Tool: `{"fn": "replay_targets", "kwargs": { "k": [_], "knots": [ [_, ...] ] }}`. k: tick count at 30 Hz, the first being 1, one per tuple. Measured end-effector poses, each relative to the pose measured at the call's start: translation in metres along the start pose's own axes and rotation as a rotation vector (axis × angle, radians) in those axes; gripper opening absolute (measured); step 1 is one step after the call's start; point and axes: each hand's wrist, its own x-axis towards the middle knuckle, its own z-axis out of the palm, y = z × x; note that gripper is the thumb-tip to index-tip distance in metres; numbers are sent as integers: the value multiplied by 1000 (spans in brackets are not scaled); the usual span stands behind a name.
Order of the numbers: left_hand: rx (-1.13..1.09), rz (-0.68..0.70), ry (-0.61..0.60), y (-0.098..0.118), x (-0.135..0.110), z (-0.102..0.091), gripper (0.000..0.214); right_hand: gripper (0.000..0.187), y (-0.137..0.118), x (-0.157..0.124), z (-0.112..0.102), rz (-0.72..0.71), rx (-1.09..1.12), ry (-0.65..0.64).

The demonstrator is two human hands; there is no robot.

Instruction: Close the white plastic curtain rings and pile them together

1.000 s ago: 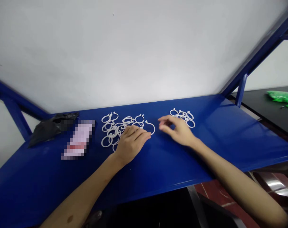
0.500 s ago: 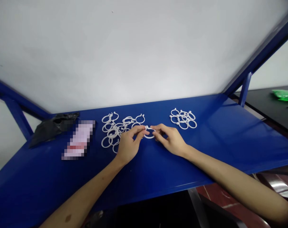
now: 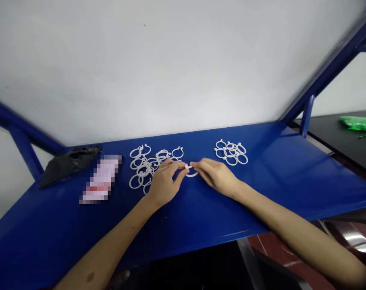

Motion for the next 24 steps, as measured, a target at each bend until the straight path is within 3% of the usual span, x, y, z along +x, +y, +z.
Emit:
{"fn": "replay_targets", "kwargs": {
  "k": [5,7,11,14,18,24],
  "knots": [
    [404,21,-97,-18,4,2,30,23,45,11,-34,351,-193,384],
    [517,16,-150,-25,4,3,28,22,73,7,-49,526,-250,425],
    [573,70,-168,-36,2,5,19,23,125,-14,-68,850,-250,357],
    [547,103,-151,-40,0,4,16,25,150,-28,-72,1016,-141,303],
    [464,75,-124,-36,0,1,16,29,160,-35,-71,1072,10,206],
    [380,23,-159,-27,1,-2,12,32,155,-31,-71,1068,22,161]
  ]
}}
